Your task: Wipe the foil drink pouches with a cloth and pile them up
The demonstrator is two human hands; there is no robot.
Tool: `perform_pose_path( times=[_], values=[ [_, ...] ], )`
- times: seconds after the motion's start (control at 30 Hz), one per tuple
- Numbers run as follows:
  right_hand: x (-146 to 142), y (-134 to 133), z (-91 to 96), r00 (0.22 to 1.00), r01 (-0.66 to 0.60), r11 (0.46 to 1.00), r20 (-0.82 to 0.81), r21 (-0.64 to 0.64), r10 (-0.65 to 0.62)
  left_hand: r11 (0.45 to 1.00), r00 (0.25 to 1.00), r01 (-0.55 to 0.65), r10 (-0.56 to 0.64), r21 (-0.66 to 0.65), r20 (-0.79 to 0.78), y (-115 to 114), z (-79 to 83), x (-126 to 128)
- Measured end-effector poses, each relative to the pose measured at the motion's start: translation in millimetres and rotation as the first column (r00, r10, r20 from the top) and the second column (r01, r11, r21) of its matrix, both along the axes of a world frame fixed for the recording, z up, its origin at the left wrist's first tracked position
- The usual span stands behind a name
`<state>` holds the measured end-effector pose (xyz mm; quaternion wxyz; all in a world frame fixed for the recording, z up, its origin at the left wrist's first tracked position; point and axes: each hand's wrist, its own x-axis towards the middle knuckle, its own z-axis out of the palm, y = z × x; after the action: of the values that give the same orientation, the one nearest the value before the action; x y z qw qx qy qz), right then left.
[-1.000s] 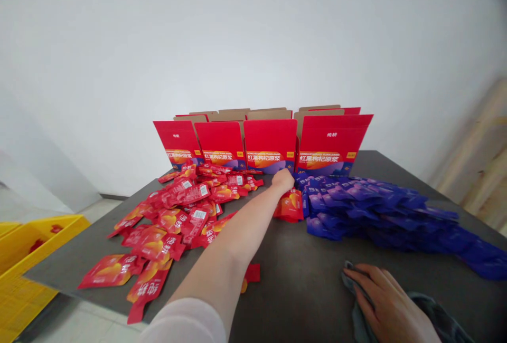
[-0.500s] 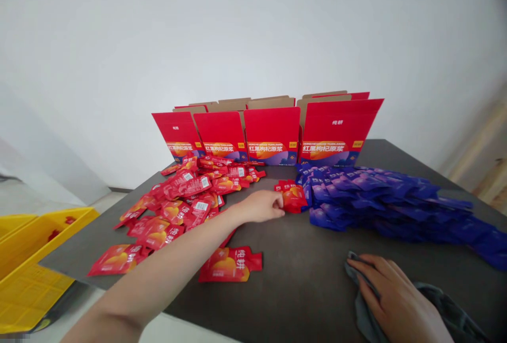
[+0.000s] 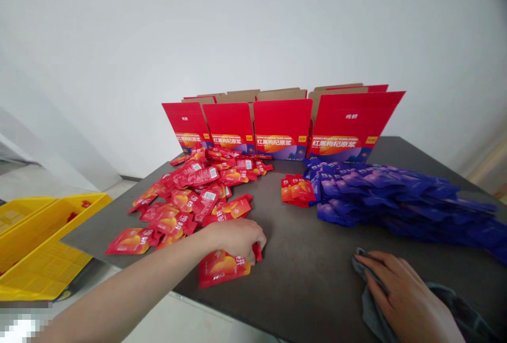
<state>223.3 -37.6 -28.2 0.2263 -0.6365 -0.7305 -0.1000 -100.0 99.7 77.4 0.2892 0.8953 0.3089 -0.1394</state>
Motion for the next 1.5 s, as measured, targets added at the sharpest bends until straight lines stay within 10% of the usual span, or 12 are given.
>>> perform_pose_path(
  times=[0.2, 0.33, 0.47, 0.67, 0.83, 1.03, 1.5],
  values=[
    [0, -1, -2.0, 1.0, 0.01, 1.0, -0.007, -0.017, -0.01, 0.954, 0.9, -0.205, 0.272, -0.218, 0.341, 6, 17.4, 31],
    [-3, 0, 0.4, 0.999, 0.034, 0.999, 0.02, -0.007, -0.034, 0.78, 0.582, -0.375, 0.619, -0.501, 0.528, 5, -15.5, 69],
    [2, -1, 1.1, 0.998, 0.044, 0.999, 0.035, -0.016, -0.043, 0.631, 0.45, -0.345, 0.761, -0.695, 0.467, 2, -58.2, 94],
    [14, -3, 14.2, 0.996, 0.086, 0.996, 0.032, 0.026, -0.087, 0.685, 0.586, -0.389, 0.7, -0.616, 0.408, 0, -71.7, 89],
    [-41, 7, 35.6, 0.997, -0.058, 0.996, -0.044, 0.071, 0.061, 0.848, 0.709, -0.359, 0.52, -0.39, 0.477, -4, -67.8, 83],
    [-89, 21, 30.6, 0.995, -0.101, 0.994, -0.032, -0.05, 0.099, 0.905, 0.743, -0.281, 0.415, -0.319, 0.524, -6, -67.4, 78],
    [-13, 12, 26.4, 0.985, 0.171, 0.976, 0.056, -0.136, -0.165, 0.932, 0.785, -0.278, 0.361, -0.235, 0.503, -11, -58.4, 77]
  ],
)
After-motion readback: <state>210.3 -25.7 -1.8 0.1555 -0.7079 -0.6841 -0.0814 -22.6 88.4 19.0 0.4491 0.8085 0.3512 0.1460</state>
